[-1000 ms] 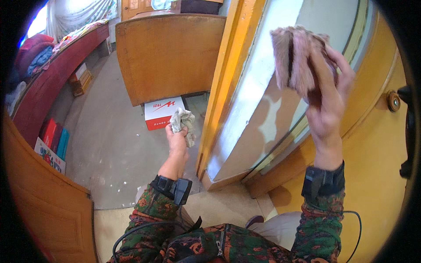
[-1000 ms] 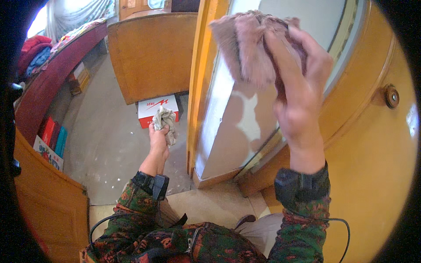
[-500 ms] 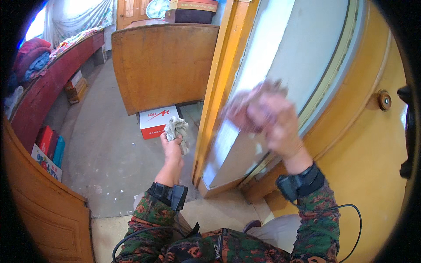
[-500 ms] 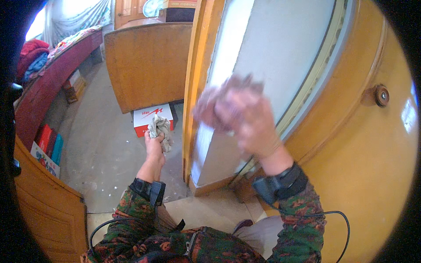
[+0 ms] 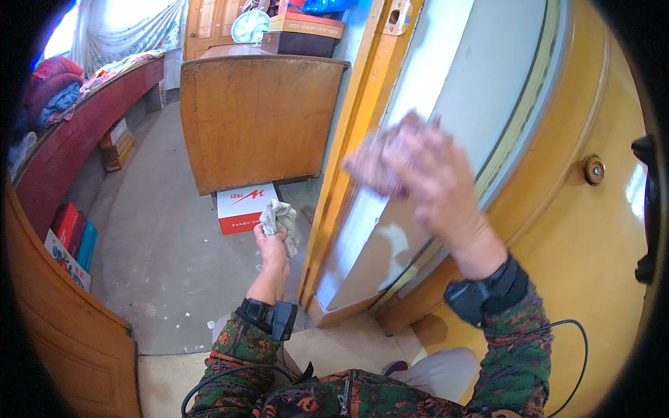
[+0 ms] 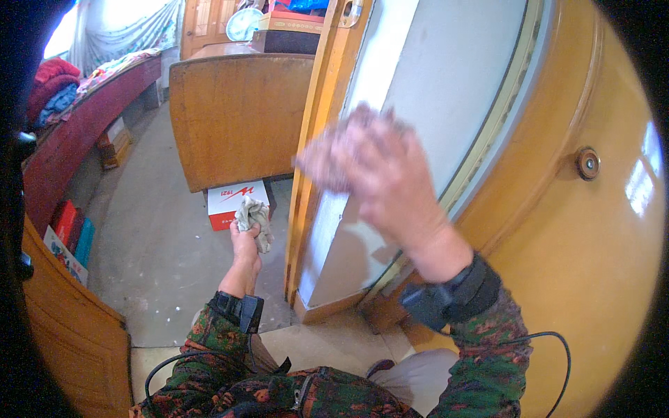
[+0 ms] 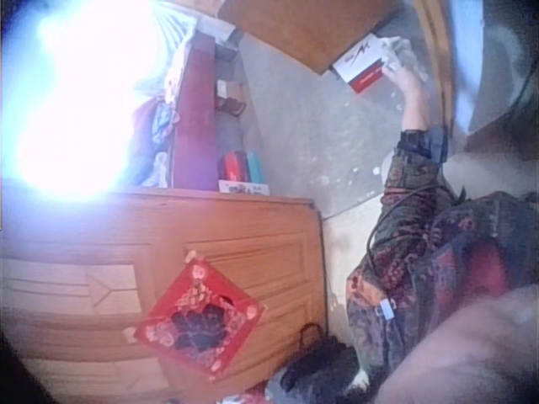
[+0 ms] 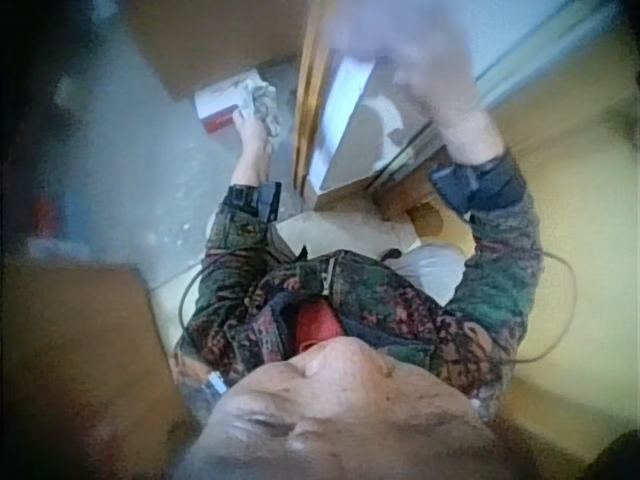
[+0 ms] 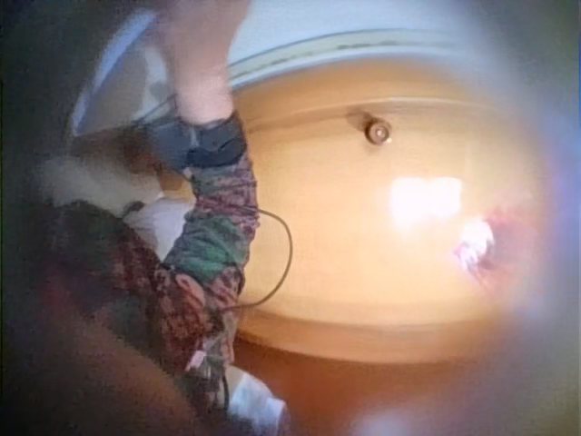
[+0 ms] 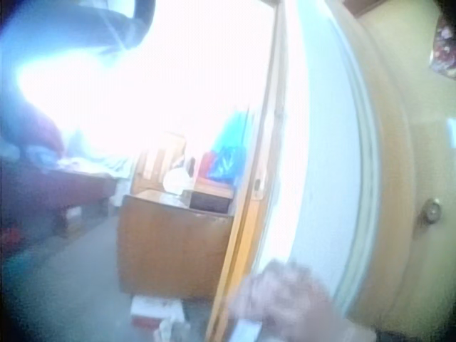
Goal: The person wipes the white door frame and adjacent wall with two cloths, alternating hands and covering the vertical edges and corners. The person remains seated on the floor during the task.
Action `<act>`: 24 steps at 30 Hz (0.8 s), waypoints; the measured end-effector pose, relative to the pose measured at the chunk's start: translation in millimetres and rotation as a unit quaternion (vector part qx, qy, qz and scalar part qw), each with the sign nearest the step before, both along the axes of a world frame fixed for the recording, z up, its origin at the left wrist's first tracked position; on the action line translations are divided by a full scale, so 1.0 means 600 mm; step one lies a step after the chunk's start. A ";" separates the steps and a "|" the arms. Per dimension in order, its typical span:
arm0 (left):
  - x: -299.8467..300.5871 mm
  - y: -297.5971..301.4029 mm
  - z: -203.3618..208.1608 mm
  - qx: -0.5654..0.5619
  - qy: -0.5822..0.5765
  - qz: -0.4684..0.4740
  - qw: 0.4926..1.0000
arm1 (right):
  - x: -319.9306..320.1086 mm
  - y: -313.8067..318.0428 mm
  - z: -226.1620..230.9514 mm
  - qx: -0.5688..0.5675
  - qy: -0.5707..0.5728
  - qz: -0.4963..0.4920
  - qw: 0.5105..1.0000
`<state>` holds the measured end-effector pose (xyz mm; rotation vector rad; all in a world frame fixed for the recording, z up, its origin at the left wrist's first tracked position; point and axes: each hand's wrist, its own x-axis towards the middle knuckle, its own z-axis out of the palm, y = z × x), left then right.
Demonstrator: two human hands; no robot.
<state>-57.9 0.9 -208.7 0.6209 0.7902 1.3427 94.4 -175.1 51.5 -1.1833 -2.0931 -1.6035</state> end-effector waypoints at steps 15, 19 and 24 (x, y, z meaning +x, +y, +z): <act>-0.014 0.024 -0.022 0.033 -0.003 0.027 0.999 | -0.032 0.085 0.028 0.046 -0.046 -0.142 0.988; -0.031 0.018 -0.014 0.027 -0.008 0.028 0.999 | -0.029 0.088 -0.053 0.017 -0.028 -0.151 0.988; -0.056 0.008 0.003 0.004 -0.002 0.025 1.000 | -0.048 0.069 -0.172 -0.106 -0.078 -0.148 0.980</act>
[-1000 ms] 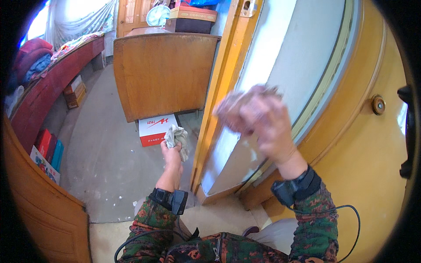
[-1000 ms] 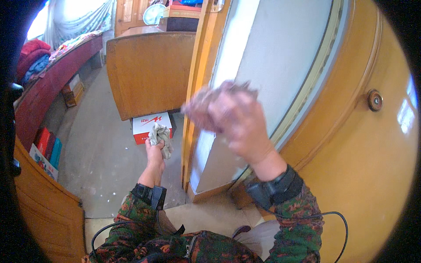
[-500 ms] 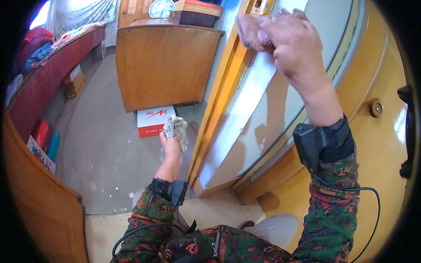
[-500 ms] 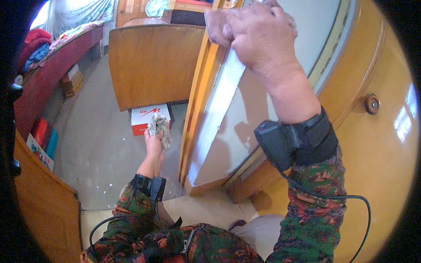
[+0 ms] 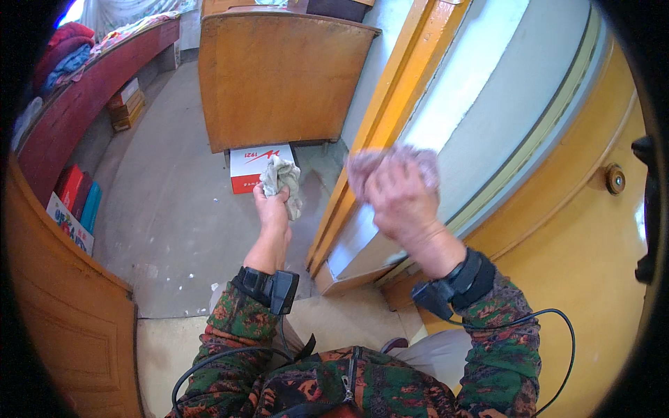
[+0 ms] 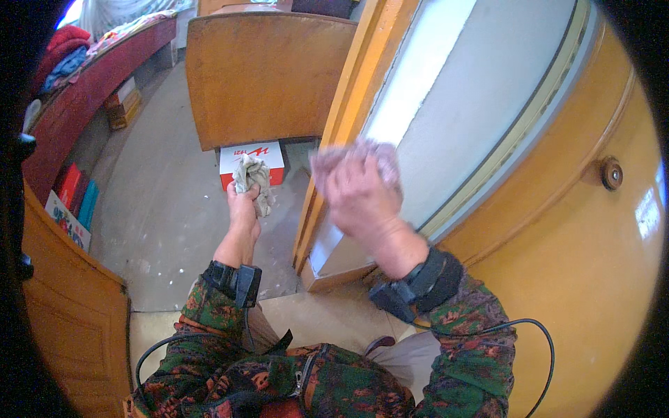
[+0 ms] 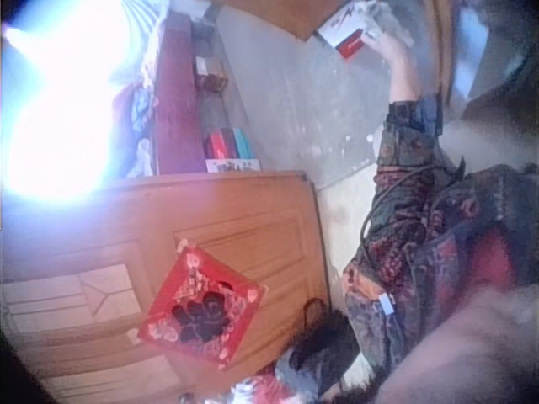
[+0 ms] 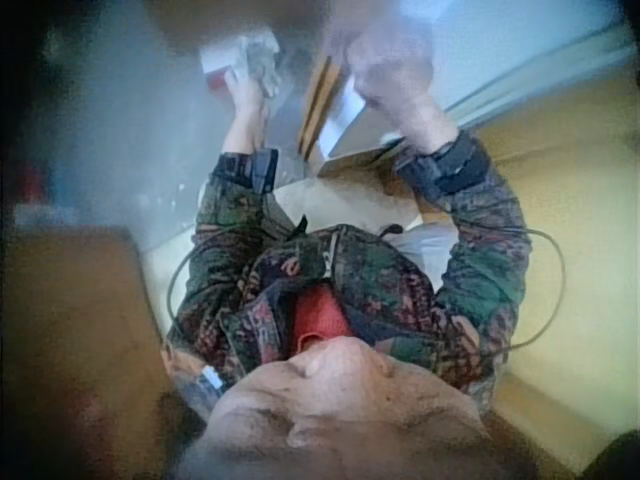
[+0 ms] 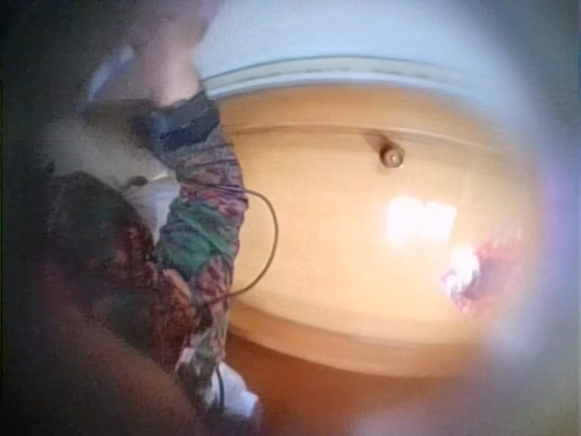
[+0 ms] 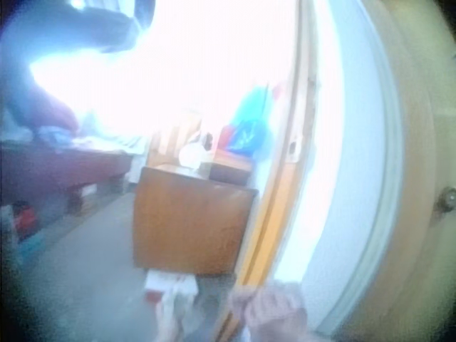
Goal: The person wipes the white door frame and adjacent wall with two cloths, alternating hands and covering the vertical edges and corners. The person remains seated on the floor during the task.
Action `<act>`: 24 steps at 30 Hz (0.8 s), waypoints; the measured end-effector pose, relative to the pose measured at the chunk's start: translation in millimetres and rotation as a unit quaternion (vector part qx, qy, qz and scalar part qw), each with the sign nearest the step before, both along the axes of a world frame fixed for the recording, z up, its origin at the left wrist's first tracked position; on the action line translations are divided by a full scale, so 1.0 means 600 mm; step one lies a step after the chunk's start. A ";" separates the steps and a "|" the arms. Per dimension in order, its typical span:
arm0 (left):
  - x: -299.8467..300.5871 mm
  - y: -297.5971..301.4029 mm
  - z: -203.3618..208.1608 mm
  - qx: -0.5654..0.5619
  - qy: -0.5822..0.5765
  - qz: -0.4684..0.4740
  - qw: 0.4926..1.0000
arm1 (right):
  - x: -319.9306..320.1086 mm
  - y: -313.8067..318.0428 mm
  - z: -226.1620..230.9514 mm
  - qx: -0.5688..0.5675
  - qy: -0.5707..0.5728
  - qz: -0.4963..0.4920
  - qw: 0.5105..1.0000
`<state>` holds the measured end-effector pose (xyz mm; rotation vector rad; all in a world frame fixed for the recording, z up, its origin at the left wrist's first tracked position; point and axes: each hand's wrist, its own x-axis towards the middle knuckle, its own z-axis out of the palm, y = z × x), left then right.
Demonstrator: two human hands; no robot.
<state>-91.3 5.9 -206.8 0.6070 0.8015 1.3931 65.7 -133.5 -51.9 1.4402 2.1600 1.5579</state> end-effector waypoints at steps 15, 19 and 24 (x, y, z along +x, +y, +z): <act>-0.009 -0.004 0.011 0.014 -0.013 -0.006 1.000 | -0.005 0.092 0.162 0.205 0.070 0.073 0.974; -0.014 -0.001 0.009 0.020 -0.009 0.012 1.000 | -0.007 0.104 0.050 0.148 0.079 0.036 0.985; -0.021 0.000 0.008 0.021 -0.013 0.026 0.999 | -0.016 0.090 -0.072 0.049 0.128 0.016 0.990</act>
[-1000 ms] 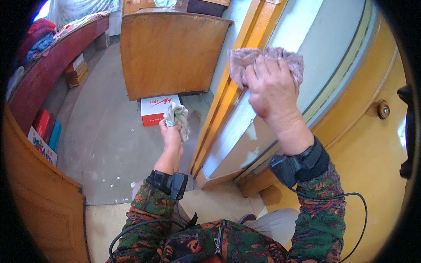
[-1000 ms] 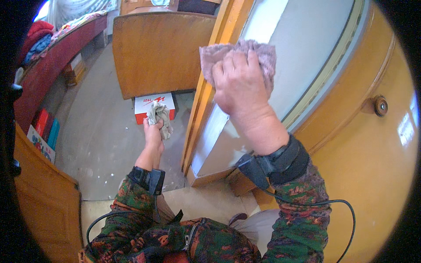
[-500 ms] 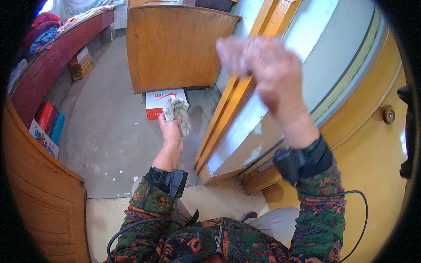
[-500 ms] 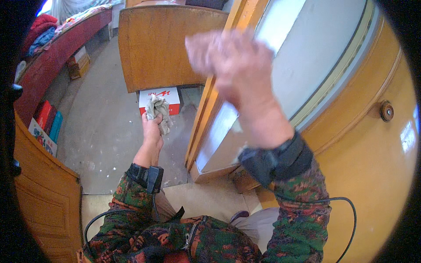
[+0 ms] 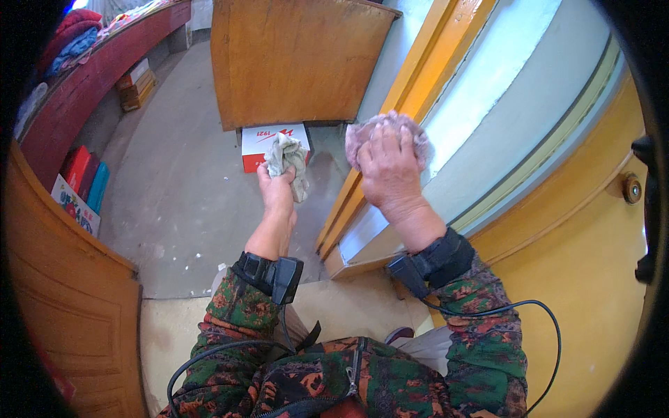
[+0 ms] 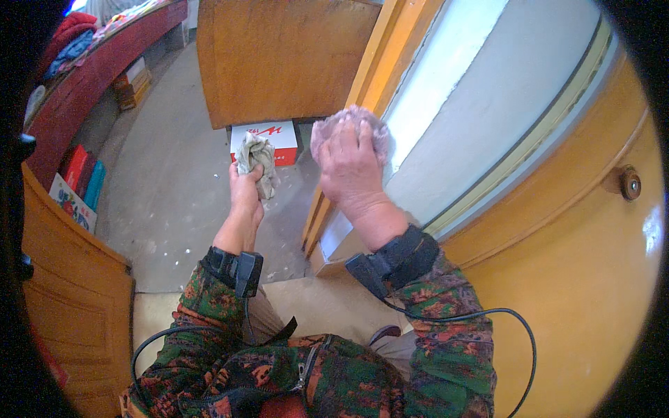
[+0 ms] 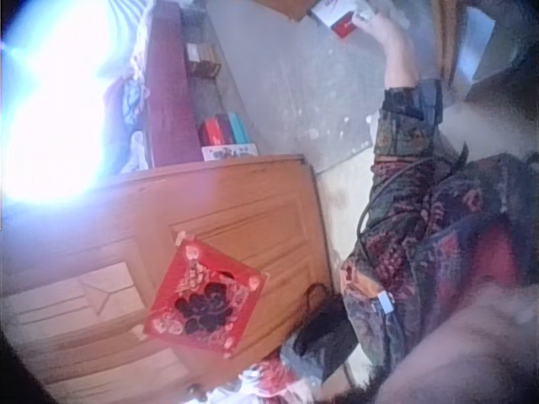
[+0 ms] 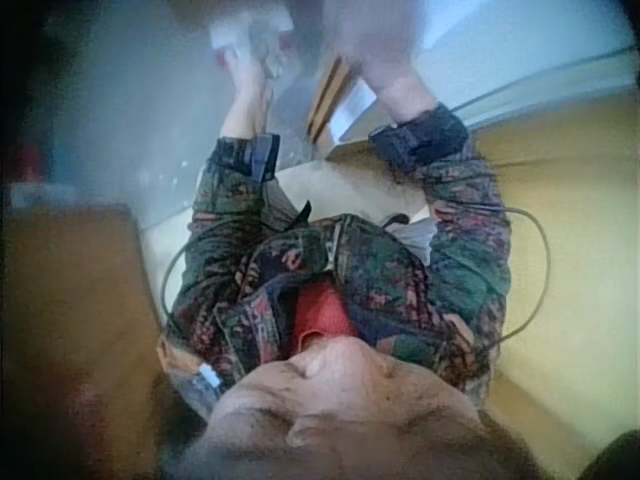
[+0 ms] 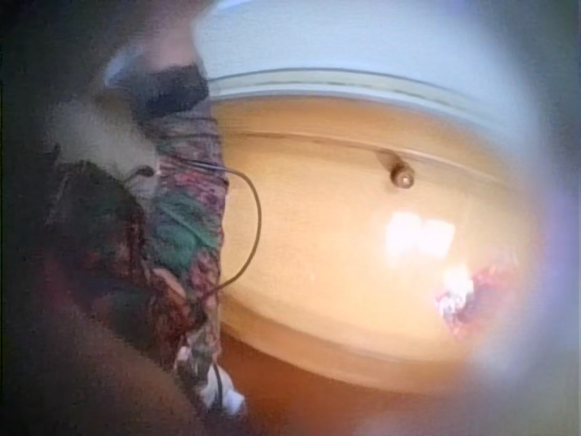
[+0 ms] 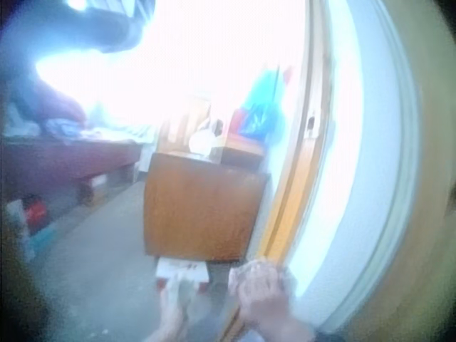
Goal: The person wipes the white door frame and adjacent wall with two cloths, alternating hands and covering the vertical edges and corners. The person remains seated on the floor during the task.
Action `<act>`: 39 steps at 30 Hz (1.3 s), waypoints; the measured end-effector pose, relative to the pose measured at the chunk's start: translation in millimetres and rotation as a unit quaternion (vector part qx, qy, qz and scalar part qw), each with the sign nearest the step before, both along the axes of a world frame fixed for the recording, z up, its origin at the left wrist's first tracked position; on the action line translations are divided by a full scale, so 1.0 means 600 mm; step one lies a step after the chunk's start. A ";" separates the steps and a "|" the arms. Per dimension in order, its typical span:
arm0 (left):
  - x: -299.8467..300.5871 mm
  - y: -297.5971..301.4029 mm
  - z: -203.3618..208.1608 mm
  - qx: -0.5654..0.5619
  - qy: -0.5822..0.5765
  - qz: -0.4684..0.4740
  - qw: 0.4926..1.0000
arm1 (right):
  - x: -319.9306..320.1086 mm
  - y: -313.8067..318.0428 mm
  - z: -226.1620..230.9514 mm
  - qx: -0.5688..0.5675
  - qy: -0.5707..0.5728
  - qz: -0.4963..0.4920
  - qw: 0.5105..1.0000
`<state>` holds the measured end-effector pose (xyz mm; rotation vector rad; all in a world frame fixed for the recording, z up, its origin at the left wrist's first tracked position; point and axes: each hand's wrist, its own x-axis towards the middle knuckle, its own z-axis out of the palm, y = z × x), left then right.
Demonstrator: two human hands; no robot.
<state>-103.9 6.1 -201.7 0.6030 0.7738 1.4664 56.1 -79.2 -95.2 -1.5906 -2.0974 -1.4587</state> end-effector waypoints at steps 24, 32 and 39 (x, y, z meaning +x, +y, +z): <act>-0.022 -0.013 0.021 -0.044 0.018 -0.014 0.999 | 0.022 -0.018 -0.502 -0.343 -0.028 -0.012 0.939; -0.022 -0.015 0.023 -0.030 0.004 -0.026 0.999 | 0.041 -0.048 -0.609 -0.363 0.070 -0.058 0.927; -0.027 0.013 -0.025 -0.053 0.084 0.010 0.995 | 0.041 -0.120 -0.593 -0.598 0.132 -0.154 0.775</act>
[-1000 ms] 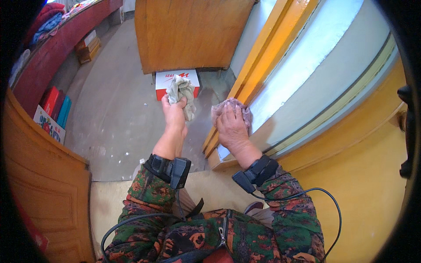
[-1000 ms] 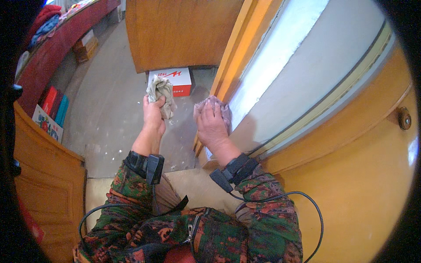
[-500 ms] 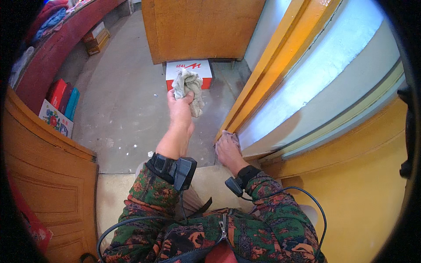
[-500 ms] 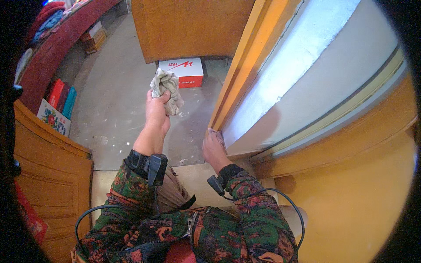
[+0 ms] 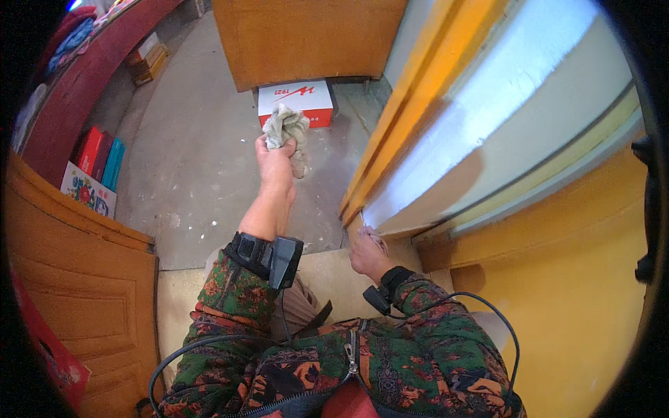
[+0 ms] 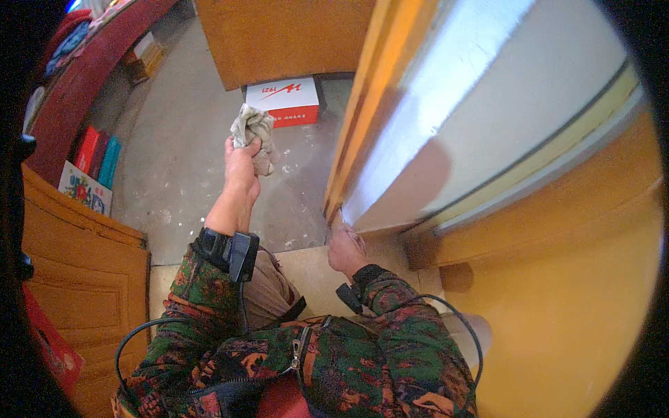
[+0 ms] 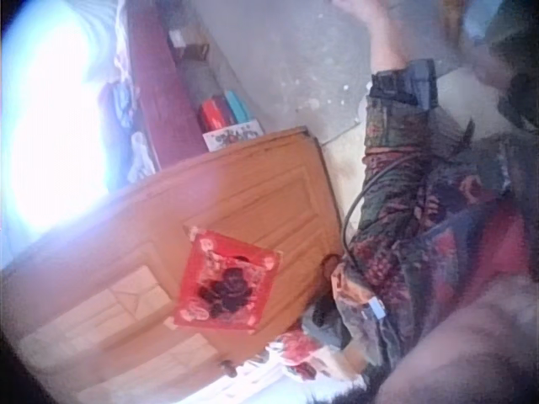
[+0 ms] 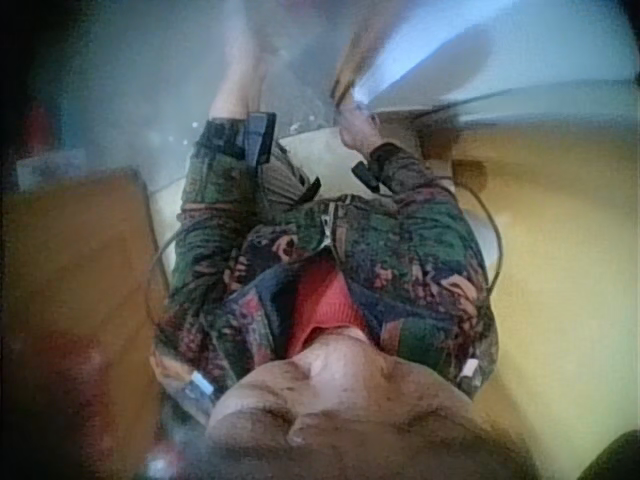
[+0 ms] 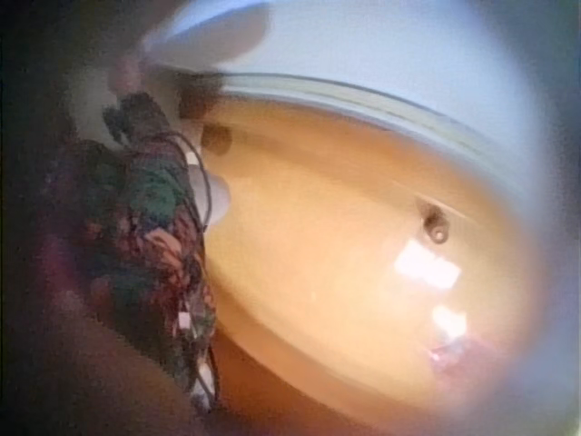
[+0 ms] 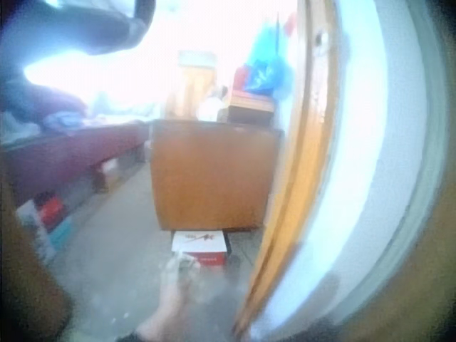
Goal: The person wipes the white door frame and adjacent wall with two cloths, alternating hands and covering the vertical edges and corners. The person remains seated on the floor during the task.
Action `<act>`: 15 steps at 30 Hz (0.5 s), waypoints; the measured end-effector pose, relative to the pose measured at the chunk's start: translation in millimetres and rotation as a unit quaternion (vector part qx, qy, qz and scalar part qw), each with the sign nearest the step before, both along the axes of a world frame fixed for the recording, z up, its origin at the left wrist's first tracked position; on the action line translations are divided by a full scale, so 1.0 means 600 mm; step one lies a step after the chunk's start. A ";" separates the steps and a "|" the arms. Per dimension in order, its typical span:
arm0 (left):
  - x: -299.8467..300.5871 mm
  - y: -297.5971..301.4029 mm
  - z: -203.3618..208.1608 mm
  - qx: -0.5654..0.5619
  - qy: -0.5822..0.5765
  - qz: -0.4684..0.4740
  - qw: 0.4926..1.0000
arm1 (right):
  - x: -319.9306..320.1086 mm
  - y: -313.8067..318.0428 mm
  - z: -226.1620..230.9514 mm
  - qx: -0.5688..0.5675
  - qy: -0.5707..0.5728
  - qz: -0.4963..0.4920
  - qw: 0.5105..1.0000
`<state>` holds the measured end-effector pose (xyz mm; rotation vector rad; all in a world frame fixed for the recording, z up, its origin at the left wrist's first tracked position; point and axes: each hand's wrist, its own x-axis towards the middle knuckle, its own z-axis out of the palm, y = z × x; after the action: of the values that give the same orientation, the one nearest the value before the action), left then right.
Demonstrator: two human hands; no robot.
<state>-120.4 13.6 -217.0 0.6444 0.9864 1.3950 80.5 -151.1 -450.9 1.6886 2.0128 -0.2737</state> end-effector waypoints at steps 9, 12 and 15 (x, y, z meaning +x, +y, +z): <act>0.038 -0.027 -0.378 -0.251 0.029 -0.024 0.967 | 0.171 -0.166 0.316 0.044 0.215 -0.180 0.959; 0.063 -0.055 -0.517 -0.335 0.186 -0.113 0.917 | 0.217 -0.246 0.385 0.258 0.189 -0.173 0.932; 0.071 -0.079 -0.577 -0.343 0.193 -0.192 0.899 | 0.237 -0.289 0.405 0.388 0.190 -0.175 0.885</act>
<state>-78.0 -34.0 -563.0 0.5385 1.4730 0.5076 222.6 -324.8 -207.8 2.6857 2.2439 0.1315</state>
